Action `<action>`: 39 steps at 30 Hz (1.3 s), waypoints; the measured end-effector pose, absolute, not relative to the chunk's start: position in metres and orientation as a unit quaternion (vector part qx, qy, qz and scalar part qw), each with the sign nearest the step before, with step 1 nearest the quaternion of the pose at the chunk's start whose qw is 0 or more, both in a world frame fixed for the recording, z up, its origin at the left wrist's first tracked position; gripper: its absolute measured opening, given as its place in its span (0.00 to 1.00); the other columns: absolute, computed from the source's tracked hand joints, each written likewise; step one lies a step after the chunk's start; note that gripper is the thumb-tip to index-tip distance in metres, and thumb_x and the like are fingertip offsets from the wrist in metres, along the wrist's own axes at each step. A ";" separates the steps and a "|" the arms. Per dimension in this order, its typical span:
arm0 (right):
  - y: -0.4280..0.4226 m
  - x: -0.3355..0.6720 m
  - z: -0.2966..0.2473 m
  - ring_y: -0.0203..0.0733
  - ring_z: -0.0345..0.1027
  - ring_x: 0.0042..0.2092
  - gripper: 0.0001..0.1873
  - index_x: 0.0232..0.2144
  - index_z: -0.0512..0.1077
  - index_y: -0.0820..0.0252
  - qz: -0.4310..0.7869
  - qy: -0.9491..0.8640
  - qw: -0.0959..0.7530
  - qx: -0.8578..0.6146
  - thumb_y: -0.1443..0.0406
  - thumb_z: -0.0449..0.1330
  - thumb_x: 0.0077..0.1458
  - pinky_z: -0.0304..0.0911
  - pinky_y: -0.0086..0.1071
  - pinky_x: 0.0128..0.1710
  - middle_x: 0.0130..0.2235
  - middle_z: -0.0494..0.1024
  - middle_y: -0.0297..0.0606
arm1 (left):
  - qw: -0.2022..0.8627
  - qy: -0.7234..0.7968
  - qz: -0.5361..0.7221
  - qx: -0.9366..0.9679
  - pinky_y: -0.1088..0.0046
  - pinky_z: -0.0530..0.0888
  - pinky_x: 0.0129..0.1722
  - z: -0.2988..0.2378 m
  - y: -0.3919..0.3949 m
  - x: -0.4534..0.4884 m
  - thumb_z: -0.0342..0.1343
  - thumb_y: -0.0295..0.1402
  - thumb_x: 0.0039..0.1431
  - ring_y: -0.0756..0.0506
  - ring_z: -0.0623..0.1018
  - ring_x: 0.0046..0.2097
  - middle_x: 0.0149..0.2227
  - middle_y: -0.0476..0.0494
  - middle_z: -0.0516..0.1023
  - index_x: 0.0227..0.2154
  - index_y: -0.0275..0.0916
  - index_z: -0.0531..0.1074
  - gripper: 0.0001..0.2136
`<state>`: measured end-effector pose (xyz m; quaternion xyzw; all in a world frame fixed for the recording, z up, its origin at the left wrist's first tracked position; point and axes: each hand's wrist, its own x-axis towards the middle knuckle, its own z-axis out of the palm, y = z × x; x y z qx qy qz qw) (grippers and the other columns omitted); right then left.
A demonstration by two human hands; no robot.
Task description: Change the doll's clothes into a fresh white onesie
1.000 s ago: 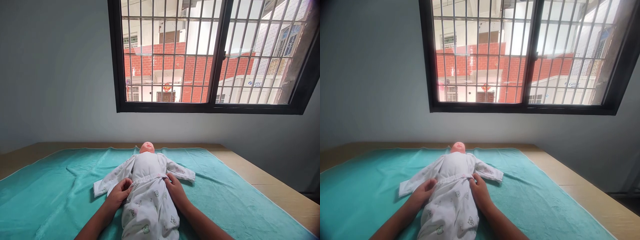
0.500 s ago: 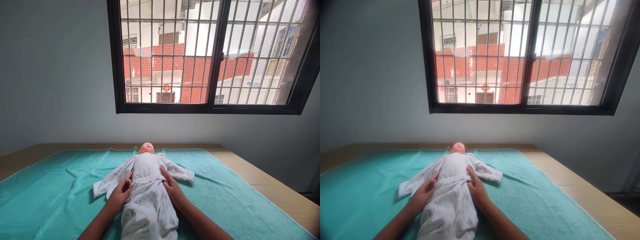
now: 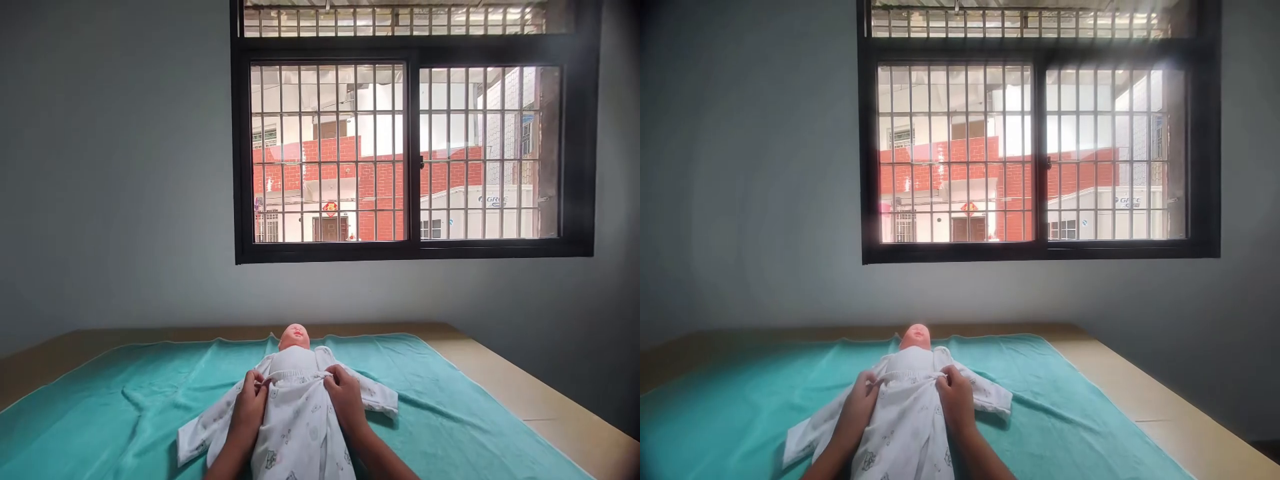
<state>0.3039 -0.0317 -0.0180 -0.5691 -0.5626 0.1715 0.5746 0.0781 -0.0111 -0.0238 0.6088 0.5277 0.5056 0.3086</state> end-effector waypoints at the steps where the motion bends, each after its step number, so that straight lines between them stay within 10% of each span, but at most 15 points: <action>1: -0.026 0.304 -0.024 0.45 0.66 0.32 0.09 0.23 0.70 0.58 0.203 -0.545 0.592 -0.558 0.60 0.53 0.47 0.59 0.36 0.36 0.25 0.72 0.34 | 0.323 0.527 0.510 0.599 0.67 0.68 0.37 -0.027 -0.008 0.080 0.49 0.57 0.53 0.40 0.74 0.33 0.26 0.49 0.72 0.31 0.45 0.60 0.19; 10: -0.005 0.316 -0.047 0.43 0.64 0.33 0.10 0.25 0.71 0.60 0.427 -0.490 0.623 -0.435 0.63 0.62 0.36 0.57 0.33 0.35 0.27 0.72 0.33 | 0.440 0.475 0.498 0.577 0.68 0.69 0.38 -0.018 -0.019 0.074 0.58 0.58 0.41 0.40 0.74 0.38 0.30 0.47 0.73 0.27 0.41 0.66 0.24; 28: -0.016 0.315 -0.042 0.39 0.63 0.32 0.22 0.27 0.73 0.60 0.483 -0.437 0.634 -0.418 0.47 0.67 0.44 0.57 0.32 0.34 0.28 0.73 0.34 | 0.392 0.504 0.458 0.619 0.66 0.69 0.42 -0.019 -0.026 0.072 0.49 0.51 0.55 0.39 0.74 0.41 0.37 0.44 0.77 0.34 0.40 0.69 0.18; 39: -0.027 0.356 -0.028 0.30 0.58 0.25 0.21 0.26 0.72 0.63 0.576 -0.538 0.433 -0.437 0.53 0.73 0.39 0.56 0.28 0.27 0.24 0.69 0.30 | 0.423 0.491 0.467 0.602 0.68 0.69 0.39 -0.018 -0.026 0.069 0.53 0.50 0.53 0.40 0.75 0.39 0.35 0.44 0.78 0.33 0.39 0.71 0.17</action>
